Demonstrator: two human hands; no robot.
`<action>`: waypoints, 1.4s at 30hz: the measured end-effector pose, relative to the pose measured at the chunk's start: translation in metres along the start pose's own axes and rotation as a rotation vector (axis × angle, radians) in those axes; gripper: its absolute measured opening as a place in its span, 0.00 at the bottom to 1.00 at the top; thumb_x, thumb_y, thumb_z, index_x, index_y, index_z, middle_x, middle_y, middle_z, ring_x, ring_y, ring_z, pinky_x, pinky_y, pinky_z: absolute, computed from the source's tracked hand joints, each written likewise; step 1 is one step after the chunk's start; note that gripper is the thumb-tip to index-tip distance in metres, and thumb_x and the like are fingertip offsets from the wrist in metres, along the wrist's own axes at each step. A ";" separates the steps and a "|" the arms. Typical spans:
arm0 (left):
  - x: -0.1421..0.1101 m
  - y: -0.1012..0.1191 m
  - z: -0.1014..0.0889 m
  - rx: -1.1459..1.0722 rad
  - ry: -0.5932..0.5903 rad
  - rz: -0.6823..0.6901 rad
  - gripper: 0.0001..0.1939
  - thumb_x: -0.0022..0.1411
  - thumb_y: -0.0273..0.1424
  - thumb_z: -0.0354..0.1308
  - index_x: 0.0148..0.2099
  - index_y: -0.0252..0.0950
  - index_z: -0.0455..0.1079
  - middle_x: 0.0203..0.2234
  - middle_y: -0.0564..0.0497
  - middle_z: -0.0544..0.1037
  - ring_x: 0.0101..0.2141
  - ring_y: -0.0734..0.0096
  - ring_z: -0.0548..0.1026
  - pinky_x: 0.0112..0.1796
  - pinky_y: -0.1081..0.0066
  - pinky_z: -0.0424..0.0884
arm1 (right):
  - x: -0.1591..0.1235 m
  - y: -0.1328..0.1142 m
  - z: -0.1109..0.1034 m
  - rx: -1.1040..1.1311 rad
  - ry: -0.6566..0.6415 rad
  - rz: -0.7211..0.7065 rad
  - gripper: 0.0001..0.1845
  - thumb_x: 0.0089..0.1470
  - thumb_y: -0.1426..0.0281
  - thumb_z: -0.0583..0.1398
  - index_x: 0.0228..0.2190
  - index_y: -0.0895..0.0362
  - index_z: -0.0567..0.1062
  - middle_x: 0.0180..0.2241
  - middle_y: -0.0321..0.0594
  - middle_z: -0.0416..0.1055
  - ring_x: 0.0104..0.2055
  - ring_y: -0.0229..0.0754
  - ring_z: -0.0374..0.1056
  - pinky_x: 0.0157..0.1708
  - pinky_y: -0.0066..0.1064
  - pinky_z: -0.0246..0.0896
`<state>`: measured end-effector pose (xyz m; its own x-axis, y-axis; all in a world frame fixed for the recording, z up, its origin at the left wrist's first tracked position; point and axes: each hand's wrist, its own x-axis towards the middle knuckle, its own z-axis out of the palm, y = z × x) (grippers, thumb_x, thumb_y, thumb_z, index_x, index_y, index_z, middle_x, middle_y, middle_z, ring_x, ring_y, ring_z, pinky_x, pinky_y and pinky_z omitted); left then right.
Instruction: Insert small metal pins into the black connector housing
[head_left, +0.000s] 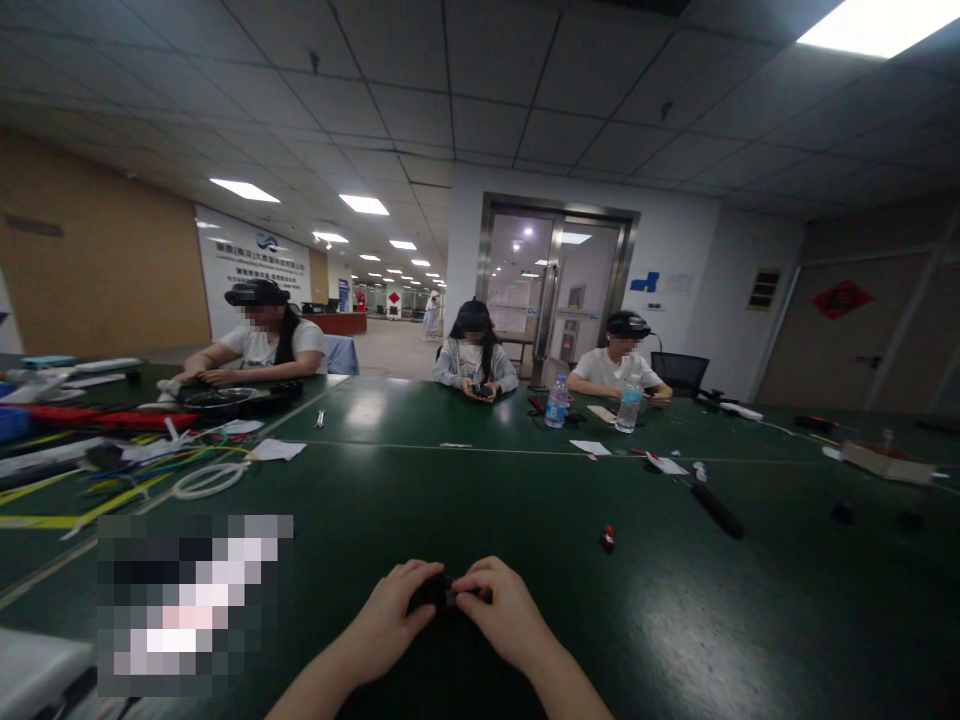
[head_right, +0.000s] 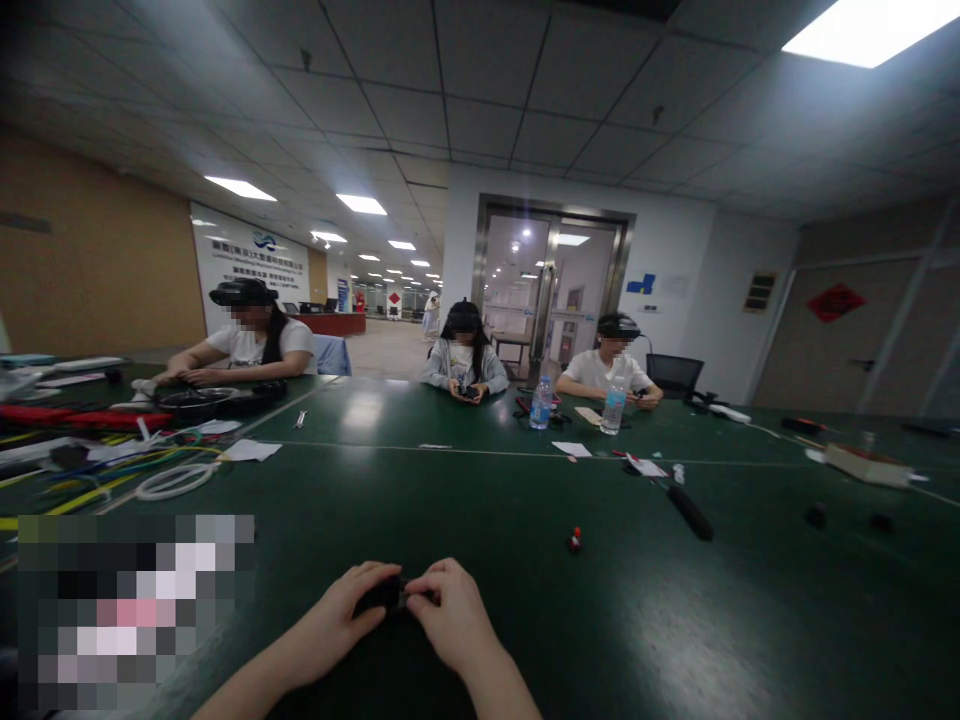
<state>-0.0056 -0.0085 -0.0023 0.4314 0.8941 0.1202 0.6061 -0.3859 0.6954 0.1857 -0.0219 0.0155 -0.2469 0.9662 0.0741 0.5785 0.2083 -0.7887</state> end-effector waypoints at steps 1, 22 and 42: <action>0.000 -0.001 0.000 -0.002 0.001 0.003 0.23 0.53 0.29 0.51 0.53 0.40 0.61 0.47 0.50 0.68 0.48 0.65 0.64 0.50 0.67 0.58 | 0.000 0.000 0.000 0.003 0.000 0.001 0.10 0.47 0.70 0.56 0.33 0.51 0.76 0.38 0.36 0.66 0.38 0.37 0.65 0.37 0.28 0.59; 0.003 -0.011 0.005 -0.055 0.044 -0.034 0.21 0.56 0.29 0.48 0.54 0.39 0.61 0.50 0.49 0.65 0.50 0.65 0.63 0.52 0.66 0.57 | 0.003 0.010 -0.003 0.038 0.022 0.128 0.18 0.51 0.73 0.49 0.42 0.52 0.70 0.45 0.35 0.68 0.47 0.39 0.64 0.45 0.31 0.58; 0.004 -0.011 0.005 -0.021 0.049 -0.037 0.22 0.55 0.29 0.47 0.53 0.38 0.62 0.50 0.48 0.66 0.50 0.65 0.63 0.52 0.65 0.56 | 0.000 0.002 0.000 -0.036 0.020 0.141 0.19 0.46 0.75 0.55 0.42 0.51 0.70 0.41 0.35 0.69 0.40 0.39 0.66 0.38 0.30 0.61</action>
<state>-0.0069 -0.0021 -0.0133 0.3752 0.9180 0.1282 0.6068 -0.3478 0.7147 0.1869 -0.0218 0.0144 -0.1457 0.9891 -0.0233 0.6340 0.0753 -0.7696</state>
